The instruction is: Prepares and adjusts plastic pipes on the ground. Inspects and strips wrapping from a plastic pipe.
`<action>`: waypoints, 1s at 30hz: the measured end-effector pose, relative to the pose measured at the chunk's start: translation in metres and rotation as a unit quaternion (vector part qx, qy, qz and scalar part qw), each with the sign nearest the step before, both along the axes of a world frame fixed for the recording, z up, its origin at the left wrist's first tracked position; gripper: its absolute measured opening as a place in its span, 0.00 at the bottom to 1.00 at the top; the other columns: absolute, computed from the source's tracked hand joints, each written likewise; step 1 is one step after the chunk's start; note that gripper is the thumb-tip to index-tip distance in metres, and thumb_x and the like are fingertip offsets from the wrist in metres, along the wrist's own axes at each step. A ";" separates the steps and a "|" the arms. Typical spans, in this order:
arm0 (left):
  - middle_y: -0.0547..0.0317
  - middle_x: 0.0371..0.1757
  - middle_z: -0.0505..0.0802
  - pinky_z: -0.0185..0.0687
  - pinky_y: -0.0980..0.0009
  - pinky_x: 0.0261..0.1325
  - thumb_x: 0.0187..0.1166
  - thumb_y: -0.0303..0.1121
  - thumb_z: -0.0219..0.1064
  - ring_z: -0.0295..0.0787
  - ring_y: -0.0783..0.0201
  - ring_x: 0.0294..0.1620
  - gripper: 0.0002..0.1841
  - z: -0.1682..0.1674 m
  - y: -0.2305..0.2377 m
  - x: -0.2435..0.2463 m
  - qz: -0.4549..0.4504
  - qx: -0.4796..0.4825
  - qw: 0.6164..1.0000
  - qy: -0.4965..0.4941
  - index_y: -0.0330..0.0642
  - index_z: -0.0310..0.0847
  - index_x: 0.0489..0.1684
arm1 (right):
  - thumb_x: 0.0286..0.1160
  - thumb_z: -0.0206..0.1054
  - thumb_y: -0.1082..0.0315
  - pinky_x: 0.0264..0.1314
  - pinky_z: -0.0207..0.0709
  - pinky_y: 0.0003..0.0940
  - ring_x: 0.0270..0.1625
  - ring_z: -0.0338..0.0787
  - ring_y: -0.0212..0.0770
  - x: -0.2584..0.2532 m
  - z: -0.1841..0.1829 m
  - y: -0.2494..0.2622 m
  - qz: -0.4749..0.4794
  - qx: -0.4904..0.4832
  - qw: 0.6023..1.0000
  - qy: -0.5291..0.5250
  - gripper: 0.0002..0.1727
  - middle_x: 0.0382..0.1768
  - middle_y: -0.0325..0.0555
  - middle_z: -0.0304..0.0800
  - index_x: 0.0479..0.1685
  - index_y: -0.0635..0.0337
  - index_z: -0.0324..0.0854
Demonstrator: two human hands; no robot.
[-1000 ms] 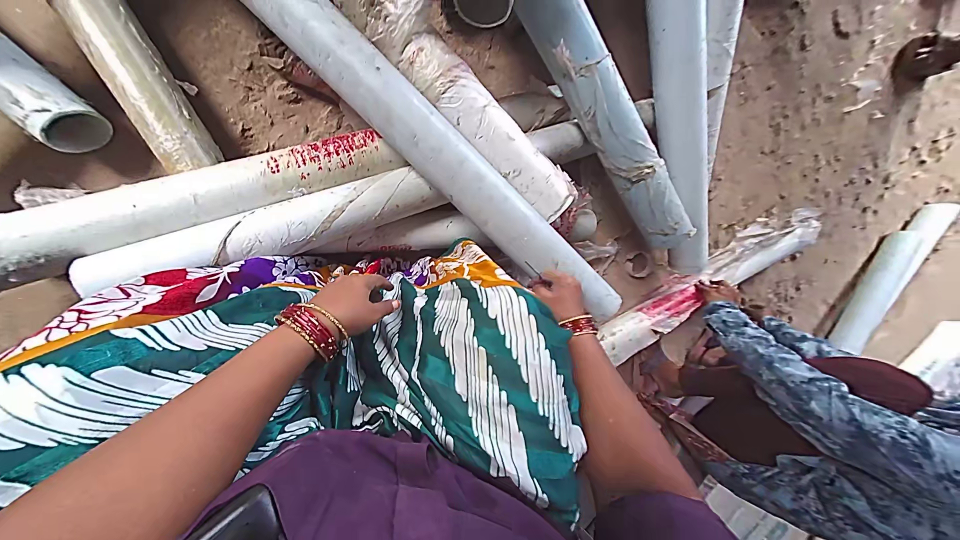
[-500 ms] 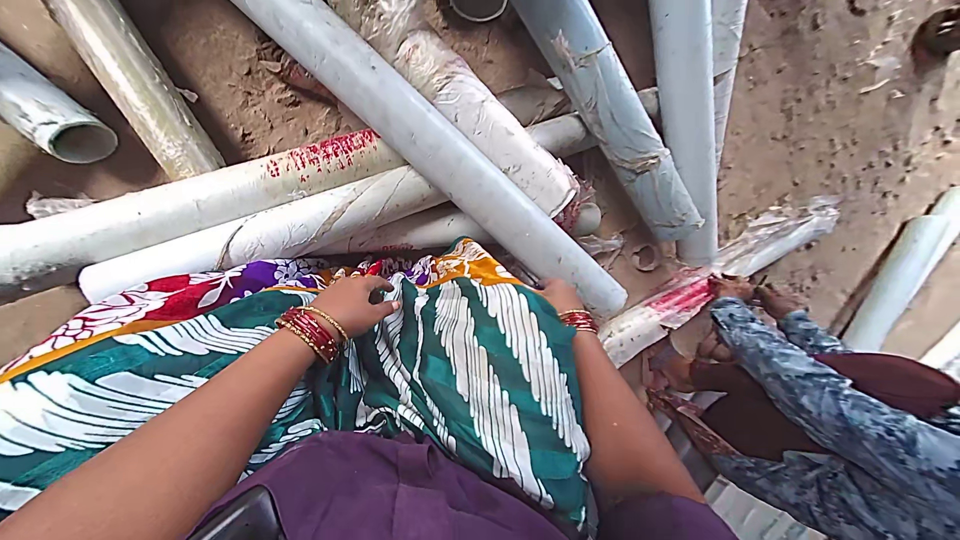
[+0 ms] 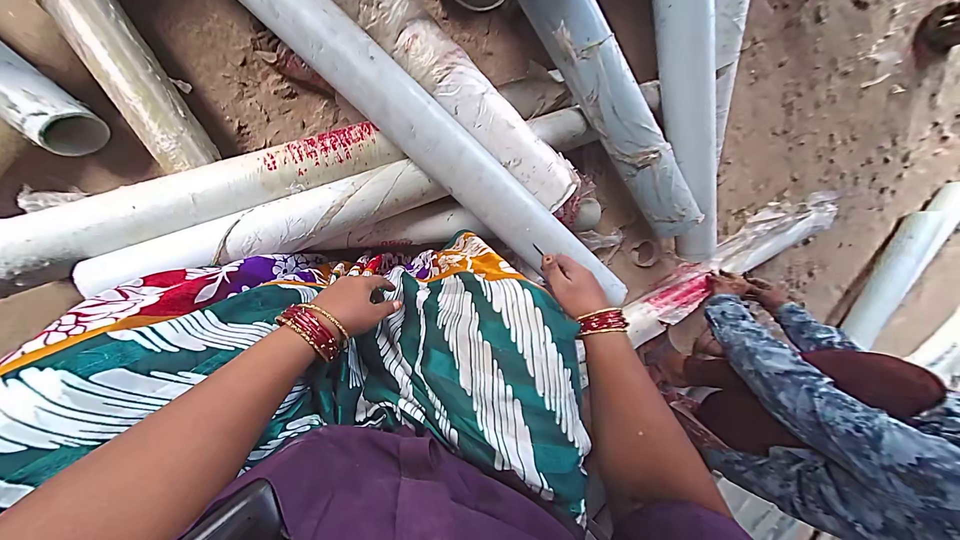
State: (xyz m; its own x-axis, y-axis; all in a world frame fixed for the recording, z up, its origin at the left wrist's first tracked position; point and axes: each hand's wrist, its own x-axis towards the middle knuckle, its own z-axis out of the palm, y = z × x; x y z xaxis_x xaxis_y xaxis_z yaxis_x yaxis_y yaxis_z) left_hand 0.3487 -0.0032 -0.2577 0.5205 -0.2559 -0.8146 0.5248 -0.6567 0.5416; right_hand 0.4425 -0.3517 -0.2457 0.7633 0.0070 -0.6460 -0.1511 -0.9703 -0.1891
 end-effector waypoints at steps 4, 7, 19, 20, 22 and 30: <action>0.42 0.61 0.93 0.73 0.37 0.72 0.88 0.42 0.65 0.88 0.42 0.64 0.22 0.003 0.001 0.003 0.004 0.007 1.000 -0.008 0.38 0.81 0.74 | 0.90 0.55 0.66 0.59 0.79 0.70 0.55 0.92 0.70 0.025 0.001 0.001 0.130 0.060 0.973 -0.181 0.19 0.49 0.71 0.92 0.53 0.73 0.88; 0.40 0.62 0.92 0.72 0.37 0.73 0.88 0.42 0.65 0.87 0.40 0.65 0.23 0.006 0.002 0.004 0.006 0.013 1.000 -0.016 0.37 0.81 0.74 | 0.85 0.62 0.71 0.65 0.79 0.65 0.59 0.92 0.67 0.039 -0.015 -0.001 0.150 0.091 0.961 -0.215 0.14 0.54 0.69 0.92 0.54 0.71 0.89; 0.40 0.62 0.92 0.72 0.37 0.73 0.89 0.42 0.64 0.87 0.41 0.66 0.23 0.006 0.000 0.003 -0.001 -0.001 1.000 -0.006 0.37 0.80 0.75 | 0.80 0.67 0.73 0.69 0.80 0.53 0.57 0.94 0.59 0.050 -0.006 -0.009 0.123 0.139 0.961 -0.206 0.11 0.50 0.63 0.95 0.51 0.66 0.94; 0.39 0.63 0.91 0.70 0.37 0.75 0.89 0.42 0.64 0.86 0.40 0.68 0.23 0.006 0.001 0.006 -0.003 -0.004 1.000 0.001 0.36 0.79 0.75 | 0.81 0.66 0.73 0.68 0.80 0.54 0.57 0.94 0.60 0.052 -0.010 -0.006 0.125 0.134 0.959 -0.217 0.11 0.50 0.64 0.95 0.51 0.66 0.94; 0.40 0.64 0.91 0.69 0.38 0.76 0.89 0.42 0.64 0.85 0.40 0.69 0.23 0.008 0.002 0.007 0.001 -0.002 1.000 0.006 0.37 0.79 0.76 | 0.81 0.66 0.73 0.69 0.79 0.57 0.58 0.93 0.62 0.054 -0.019 -0.005 0.129 0.106 0.961 -0.221 0.12 0.52 0.64 0.95 0.52 0.65 0.94; 0.40 0.60 0.92 0.74 0.37 0.71 0.88 0.42 0.65 0.88 0.40 0.63 0.22 0.006 0.000 0.003 0.009 0.001 1.000 -0.008 0.37 0.81 0.73 | 0.76 0.68 0.77 0.65 0.80 0.55 0.53 0.94 0.60 0.056 -0.011 -0.013 0.140 0.138 0.962 -0.189 0.10 0.46 0.65 0.95 0.45 0.68 0.95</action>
State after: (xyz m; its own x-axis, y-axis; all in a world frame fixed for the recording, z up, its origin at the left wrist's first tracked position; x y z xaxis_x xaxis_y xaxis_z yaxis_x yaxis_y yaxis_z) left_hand 0.3519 -0.0029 -0.2520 0.5373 -0.2443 -0.8072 0.5280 -0.6489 0.5478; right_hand 0.4983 -0.3644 -0.2572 0.8863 0.3784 -0.2672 0.2393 -0.8679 -0.4353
